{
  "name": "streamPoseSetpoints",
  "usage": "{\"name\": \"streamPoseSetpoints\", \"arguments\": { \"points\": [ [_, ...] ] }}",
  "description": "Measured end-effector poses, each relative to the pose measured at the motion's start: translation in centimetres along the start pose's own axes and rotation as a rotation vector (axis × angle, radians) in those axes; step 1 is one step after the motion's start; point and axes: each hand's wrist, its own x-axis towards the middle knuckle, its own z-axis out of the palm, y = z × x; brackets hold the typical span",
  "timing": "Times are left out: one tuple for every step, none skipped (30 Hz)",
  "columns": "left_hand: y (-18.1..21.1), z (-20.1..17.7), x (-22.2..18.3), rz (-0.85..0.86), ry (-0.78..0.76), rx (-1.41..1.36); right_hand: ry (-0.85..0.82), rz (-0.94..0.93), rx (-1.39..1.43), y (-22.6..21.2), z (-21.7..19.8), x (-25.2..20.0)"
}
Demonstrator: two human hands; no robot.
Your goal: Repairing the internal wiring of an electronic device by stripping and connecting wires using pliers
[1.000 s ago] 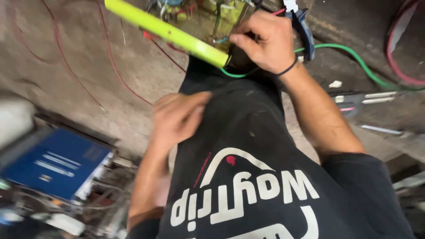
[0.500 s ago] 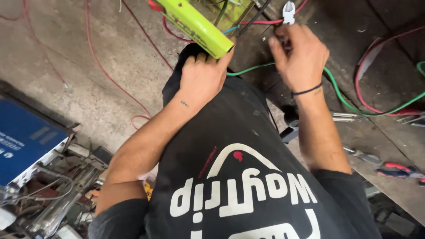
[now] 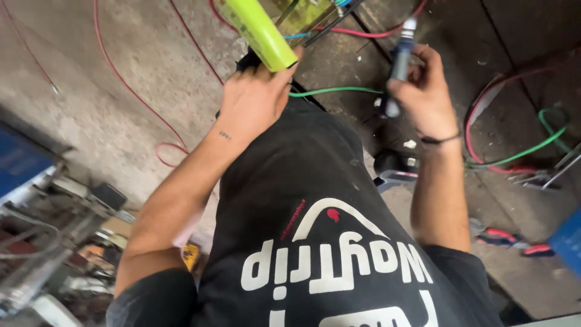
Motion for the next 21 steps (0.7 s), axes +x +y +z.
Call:
{"name": "streamPoseSetpoints", "arguments": {
  "points": [
    [0.6, 0.6, -0.2, -0.027, 0.002, -0.003, -0.023, -0.001, -0.015, 0.0, 0.0, -0.3],
    [1.1, 1.1, -0.2, -0.045, 0.032, -0.040, -0.181, -0.052, 0.236, -0.2, -0.1, -0.5],
    [1.6, 1.6, -0.3, -0.062, 0.064, -0.076, -0.339, -0.094, 0.489, -0.4, -0.3, -0.8],
    [2.2, 2.0, -0.3, -0.090, 0.067, -0.073, -0.364, -0.090, 0.479, -0.3, 0.3, -0.2],
    [2.8, 2.5, -0.2, -0.147, 0.067, -0.161, -0.380, -0.065, 0.248, -0.2, 0.8, 0.3],
    [3.5, 3.0, 0.0, -0.192, 0.067, -0.252, -0.380, -0.042, 0.021, 0.1, 1.3, 0.6],
    [3.8, 3.0, 0.1, -0.207, 0.070, -0.253, -0.393, -0.042, 0.014, -1.1, 2.5, 1.1],
    [4.2, 3.0, 0.3, -0.217, 0.148, -0.248, -0.337, -0.190, -0.445, -2.2, 3.6, 1.3],
    [4.6, 3.0, 0.4, -0.227, 0.226, -0.242, -0.269, -0.339, -0.902, -3.2, 4.8, 1.5],
    [4.8, 3.0, 0.2, -0.245, 0.225, -0.242, -0.286, -0.343, -0.907, -3.5, 5.6, 1.8],
    [5.0, 3.0, 0.1, -0.266, 0.202, -0.171, -0.241, -0.402, -1.043, -3.7, 6.4, 2.0],
    [4.8, 2.9, 0.3, -0.273, 0.186, -0.098, -0.177, -0.464, -1.176, -4.2, 7.3, 2.5],
    [4.7, 2.9, 0.4, -0.278, 0.190, -0.096, -0.178, -0.471, -1.177, -4.7, 7.9, 2.6],
    [4.8, 2.8, 0.4, -0.281, 0.189, -0.074, -0.152, -0.463, -1.185, -5.1, 8.4, 2.6],
    [4.9, 2.9, 0.5, -0.285, 0.189, -0.052, -0.126, -0.455, -1.192, -5.6, 8.9, 2.6],
    [4.8, 2.9, 0.8, -0.285, 0.188, -0.056, -0.128, -0.452, -1.195, -6.0, 9.2, 2.5],
    [4.8, 3.1, 1.1, -0.291, 0.198, -0.076, -0.126, -0.442, -1.175, -6.5, 9.6, 2.4],
    [4.6, 3.2, 1.4, -0.295, 0.207, -0.094, -0.123, -0.431, -1.152, -6.9, 10.0, 2.3],
    [4.5, 3.6, 1.8, -0.295, 0.204, -0.097, -0.124, -0.428, -1.152, -6.7, 10.3, 2.4],
    [4.4, 4.0, 2.1, -0.305, 0.244, -0.083, -0.124, -0.436, -1.124, -6.6, 10.5, 2.4],
    [4.3, 4.5, 2.4, -0.316, 0.284, -0.069, -0.124, -0.445, -1.096, -6.3, 10.8, 2.4]
  ]
}}
